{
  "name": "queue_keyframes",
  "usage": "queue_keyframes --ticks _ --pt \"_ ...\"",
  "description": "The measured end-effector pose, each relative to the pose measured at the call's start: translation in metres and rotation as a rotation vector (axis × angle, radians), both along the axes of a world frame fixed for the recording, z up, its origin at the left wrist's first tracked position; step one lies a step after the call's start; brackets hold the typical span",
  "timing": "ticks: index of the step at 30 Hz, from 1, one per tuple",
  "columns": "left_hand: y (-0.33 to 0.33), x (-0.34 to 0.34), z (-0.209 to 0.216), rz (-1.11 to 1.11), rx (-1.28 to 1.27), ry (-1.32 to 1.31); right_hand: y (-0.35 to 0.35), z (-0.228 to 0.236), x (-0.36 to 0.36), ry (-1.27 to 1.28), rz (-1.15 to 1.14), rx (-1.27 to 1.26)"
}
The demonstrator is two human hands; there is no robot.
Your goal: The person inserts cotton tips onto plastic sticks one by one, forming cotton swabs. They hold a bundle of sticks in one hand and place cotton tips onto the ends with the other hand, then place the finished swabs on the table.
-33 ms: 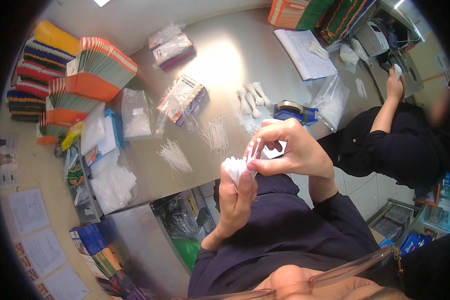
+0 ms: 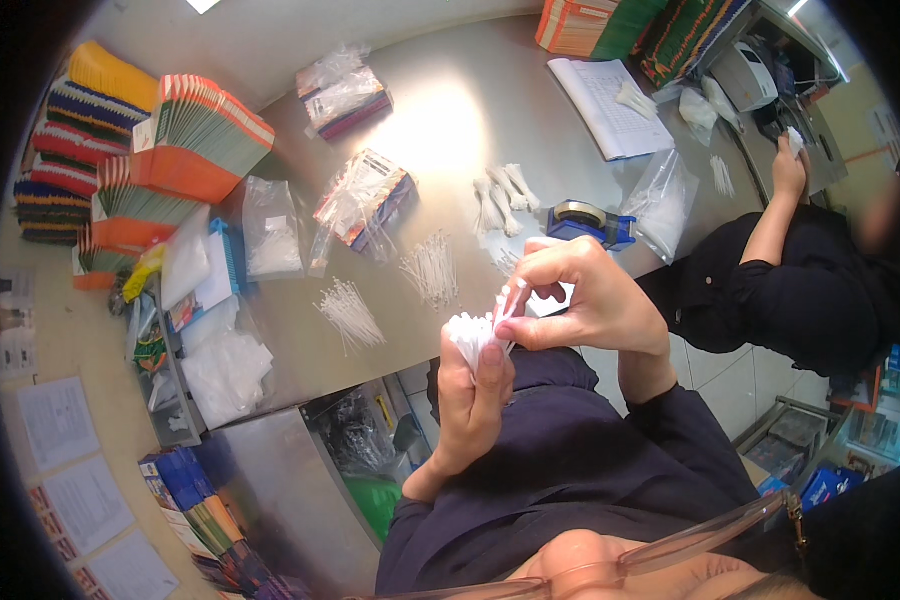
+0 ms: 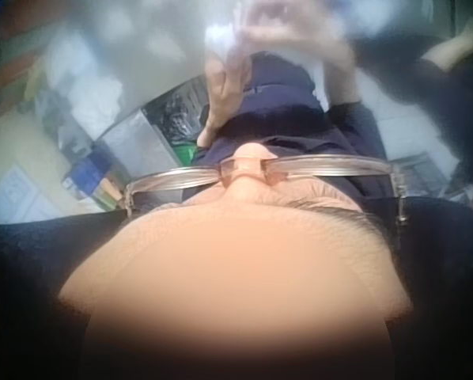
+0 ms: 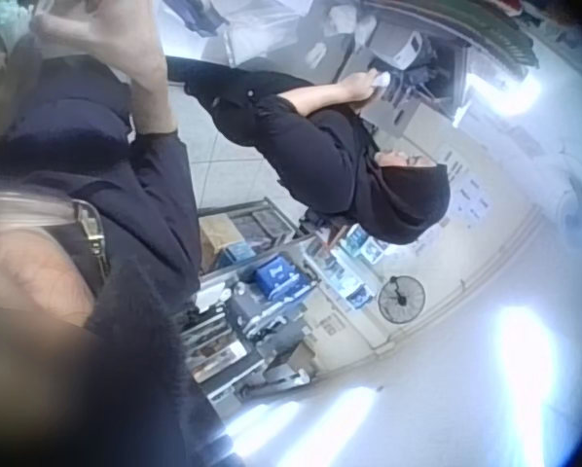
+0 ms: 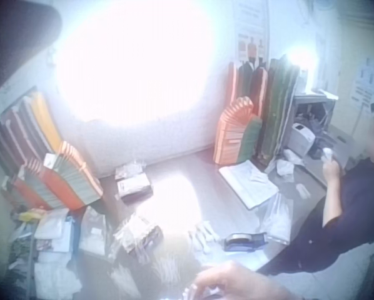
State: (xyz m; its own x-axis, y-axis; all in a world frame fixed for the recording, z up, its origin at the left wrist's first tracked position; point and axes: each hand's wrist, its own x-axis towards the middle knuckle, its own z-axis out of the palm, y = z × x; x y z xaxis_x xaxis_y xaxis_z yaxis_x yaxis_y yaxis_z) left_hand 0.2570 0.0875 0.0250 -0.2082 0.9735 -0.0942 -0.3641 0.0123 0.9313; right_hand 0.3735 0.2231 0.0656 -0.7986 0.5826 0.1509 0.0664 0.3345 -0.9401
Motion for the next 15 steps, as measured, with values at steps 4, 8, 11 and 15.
queue_keyframes --ticks 4,8,11,15 --pt "-0.0002 0.0027 -0.0017 0.037 -0.019 0.105 -0.0017 -0.0003 -0.0001 0.002 -0.031 0.016" --pt "0.0 0.0037 -0.0032 0.081 -0.016 0.151 -0.0062 -0.0001 -0.0036 0.066 -0.122 -0.13" --pt "0.0003 0.0035 -0.0026 0.08 -0.001 0.122 -0.007 0.0022 -0.0033 0.053 -0.116 -0.106" --pt "-0.0028 0.0014 0.0024 0.06 -0.037 0.026 -0.0072 0.004 -0.003 0.09 -0.122 -0.197"
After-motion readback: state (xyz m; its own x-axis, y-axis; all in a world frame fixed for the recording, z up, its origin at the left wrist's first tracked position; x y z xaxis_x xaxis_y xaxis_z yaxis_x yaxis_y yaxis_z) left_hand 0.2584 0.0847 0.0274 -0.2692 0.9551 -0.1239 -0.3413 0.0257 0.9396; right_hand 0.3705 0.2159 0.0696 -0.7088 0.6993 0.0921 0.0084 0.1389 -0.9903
